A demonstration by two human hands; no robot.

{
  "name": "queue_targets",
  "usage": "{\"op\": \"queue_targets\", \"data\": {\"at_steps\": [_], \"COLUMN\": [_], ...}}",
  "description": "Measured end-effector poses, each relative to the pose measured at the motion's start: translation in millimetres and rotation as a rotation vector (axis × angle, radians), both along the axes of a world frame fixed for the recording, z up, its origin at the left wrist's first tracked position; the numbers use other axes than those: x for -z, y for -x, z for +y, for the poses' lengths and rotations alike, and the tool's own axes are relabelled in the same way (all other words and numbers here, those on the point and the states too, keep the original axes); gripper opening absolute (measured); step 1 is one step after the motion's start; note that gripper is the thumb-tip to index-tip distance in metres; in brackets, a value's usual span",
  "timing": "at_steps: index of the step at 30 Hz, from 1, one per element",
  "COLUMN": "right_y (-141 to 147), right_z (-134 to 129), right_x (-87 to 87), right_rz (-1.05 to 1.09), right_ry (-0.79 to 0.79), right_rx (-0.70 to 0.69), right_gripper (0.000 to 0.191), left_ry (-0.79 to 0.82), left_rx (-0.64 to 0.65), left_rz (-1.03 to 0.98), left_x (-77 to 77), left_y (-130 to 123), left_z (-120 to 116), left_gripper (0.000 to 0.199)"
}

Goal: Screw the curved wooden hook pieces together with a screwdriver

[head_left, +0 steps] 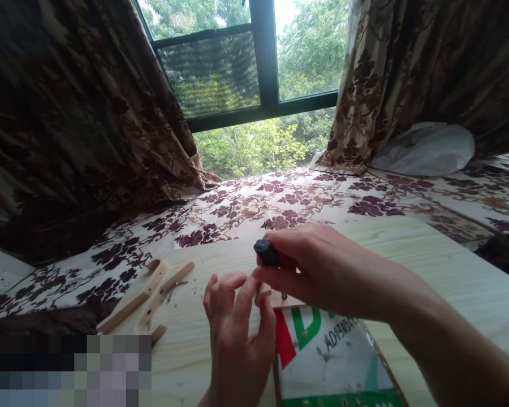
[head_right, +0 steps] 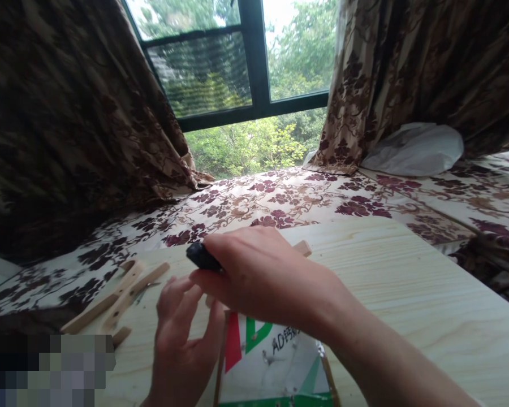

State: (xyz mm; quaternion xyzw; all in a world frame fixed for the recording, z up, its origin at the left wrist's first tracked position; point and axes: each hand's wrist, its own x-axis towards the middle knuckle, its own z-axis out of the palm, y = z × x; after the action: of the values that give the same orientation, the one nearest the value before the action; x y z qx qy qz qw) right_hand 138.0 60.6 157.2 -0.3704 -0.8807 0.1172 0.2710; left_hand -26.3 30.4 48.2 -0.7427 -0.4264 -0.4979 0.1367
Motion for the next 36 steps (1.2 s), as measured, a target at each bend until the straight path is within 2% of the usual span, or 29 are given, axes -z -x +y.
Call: {"op": "queue_targets", "data": {"at_steps": [4,6,11,13,19,21,26,28,32,34,36], "right_y": [-0.6,-2.3,-4.7,-3.7,-2.1,-3.2,-5.1,-4.8,-3.8,-3.8,-4.1], "right_z": [7.6,10.3,3.6,0.5,6.6,8.0,0.3,-2.0,1.9,4.9,5.4], "right_x": [4.6,6.2,1.4,-0.8,3.9,4.5,-2.0,-3.5,-0.8,0.8,0.8], "right_rz": [0.023,0.045,0.082,0.084,0.103,0.112,0.133,0.121,0.122,0.110,0.103], "right_ry": [-0.009,-0.013,0.073,0.106,0.053,0.050,0.086,0.086,0.034,0.003,-0.010], "right_rx": [0.112,0.126,-0.061,-0.085,0.101,0.113,-0.026,-0.050,0.059,0.133,0.148], "right_gripper": [0.030,0.031,0.019,0.021,0.028,0.028,0.009,0.011,0.025,0.028,0.028], "left_ry": [-0.003,-0.005,-0.012,-0.010,-0.009,-0.015,-0.005,0.001,-0.002,0.001,0.000], "left_rx": [0.000,-0.004,-0.016,-0.017,-0.014,-0.014,-0.003,-0.001,-0.006,-0.011,-0.014], "left_rz": [-0.009,-0.013,0.005,0.010,-0.002,-0.006,0.002,0.004,0.002,0.005,0.008], "left_x": [-3.2,-4.3,-2.2,-1.4,-3.2,-3.5,-1.8,-1.6,-2.4,-2.7,-2.5], "left_y": [-2.4,-2.9,-1.2,-0.7,-1.7,-1.6,-0.4,-0.7,-1.4,-1.2,-0.8], "left_z": [2.0,2.5,2.2,2.3,1.8,1.1,1.2,1.7,1.6,1.2,1.0], "left_gripper": [0.034,0.033,0.031,0.032,0.036,0.035,0.035,0.035,0.035,0.035,0.035]}}
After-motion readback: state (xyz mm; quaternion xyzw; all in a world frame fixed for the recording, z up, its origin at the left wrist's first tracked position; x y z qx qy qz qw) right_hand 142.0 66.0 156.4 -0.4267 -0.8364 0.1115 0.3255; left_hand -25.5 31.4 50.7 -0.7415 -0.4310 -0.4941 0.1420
